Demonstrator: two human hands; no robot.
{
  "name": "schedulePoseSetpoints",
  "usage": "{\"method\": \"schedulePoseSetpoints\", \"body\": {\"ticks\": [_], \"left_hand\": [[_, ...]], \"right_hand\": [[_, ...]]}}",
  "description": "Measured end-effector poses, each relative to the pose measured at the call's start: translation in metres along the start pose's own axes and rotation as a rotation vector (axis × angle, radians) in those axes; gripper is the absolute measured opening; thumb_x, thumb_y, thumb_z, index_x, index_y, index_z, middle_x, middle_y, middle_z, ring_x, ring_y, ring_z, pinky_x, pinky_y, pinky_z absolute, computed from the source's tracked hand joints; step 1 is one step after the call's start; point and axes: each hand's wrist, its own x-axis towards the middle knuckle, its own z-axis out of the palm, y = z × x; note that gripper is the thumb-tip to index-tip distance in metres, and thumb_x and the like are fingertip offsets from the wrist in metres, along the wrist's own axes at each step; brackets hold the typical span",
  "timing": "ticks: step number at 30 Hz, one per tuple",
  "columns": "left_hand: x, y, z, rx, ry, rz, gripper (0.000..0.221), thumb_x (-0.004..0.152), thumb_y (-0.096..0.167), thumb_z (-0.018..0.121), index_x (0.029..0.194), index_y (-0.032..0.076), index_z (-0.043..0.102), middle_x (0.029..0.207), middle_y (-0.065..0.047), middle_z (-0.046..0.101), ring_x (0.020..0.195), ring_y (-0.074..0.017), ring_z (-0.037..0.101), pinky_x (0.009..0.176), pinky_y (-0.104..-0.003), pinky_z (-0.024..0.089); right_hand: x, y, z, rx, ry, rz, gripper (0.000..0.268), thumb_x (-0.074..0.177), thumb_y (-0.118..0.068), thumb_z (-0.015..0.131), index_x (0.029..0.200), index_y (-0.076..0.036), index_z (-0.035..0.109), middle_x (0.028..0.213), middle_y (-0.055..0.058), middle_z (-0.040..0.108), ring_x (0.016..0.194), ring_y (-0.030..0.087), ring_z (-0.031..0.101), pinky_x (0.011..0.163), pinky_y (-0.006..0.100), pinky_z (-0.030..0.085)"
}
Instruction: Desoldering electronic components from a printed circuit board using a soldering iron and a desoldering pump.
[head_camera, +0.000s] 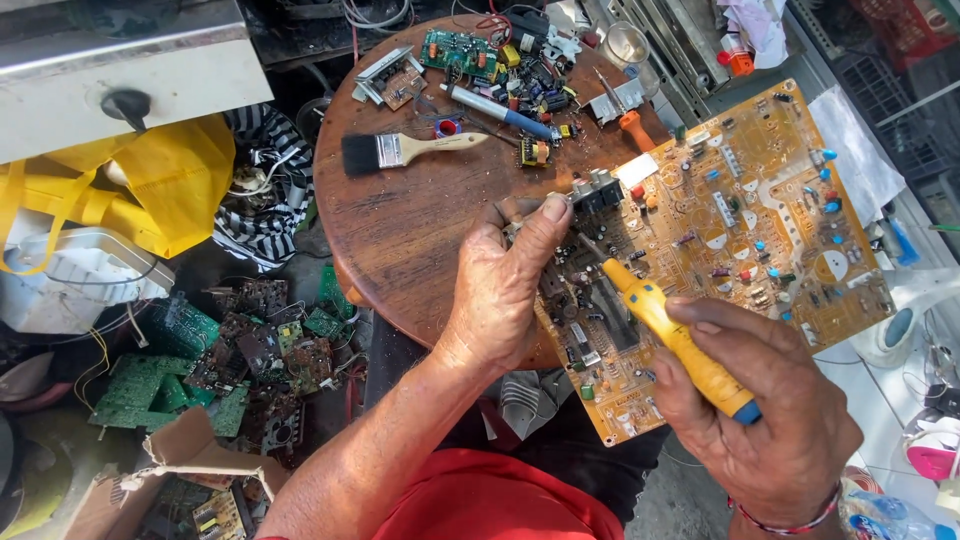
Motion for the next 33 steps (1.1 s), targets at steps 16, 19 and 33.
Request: {"method": "schedulePoseSetpoints", "body": {"ticks": [16, 19, 33], "left_hand": [[0.000, -0.002, 0.001, -0.009, 0.000, 0.031, 0.026, 0.084, 0.025, 0.081, 0.093, 0.015, 0.058, 0.096, 0.001, 0.066, 0.097, -0.0122, 0.064, 0.099, -0.033, 0.053], [0.001, -0.003, -0.002, -0.048, -0.029, 0.010, 0.028, 0.085, 0.025, 0.081, 0.101, 0.011, 0.064, 0.100, -0.004, 0.072, 0.098, -0.0173, 0.069, 0.095, -0.036, 0.056], [-0.001, -0.003, -0.002, -0.188, -0.188, -0.087, 0.029, 0.093, 0.029, 0.076, 0.104, 0.003, 0.068, 0.097, -0.011, 0.077, 0.087, -0.0202, 0.074, 0.080, -0.038, 0.063]], "right_hand": [[-0.008, -0.002, -0.001, -0.070, -0.004, 0.027, 0.030, 0.093, -0.013, 0.078, 0.112, 0.002, 0.061, 0.117, 0.017, 0.076, 0.105, 0.024, 0.076, 0.094, 0.032, 0.057], [0.001, -0.004, -0.004, 0.068, 0.000, 0.056, 0.031, 0.092, -0.004, 0.075, 0.112, 0.006, 0.054, 0.113, 0.028, 0.073, 0.105, 0.034, 0.077, 0.094, 0.040, 0.062], [-0.003, -0.003, -0.009, 0.065, 0.050, 0.053, 0.033, 0.090, -0.003, 0.077, 0.111, 0.009, 0.054, 0.108, 0.030, 0.070, 0.104, 0.039, 0.077, 0.095, 0.046, 0.066]]}}
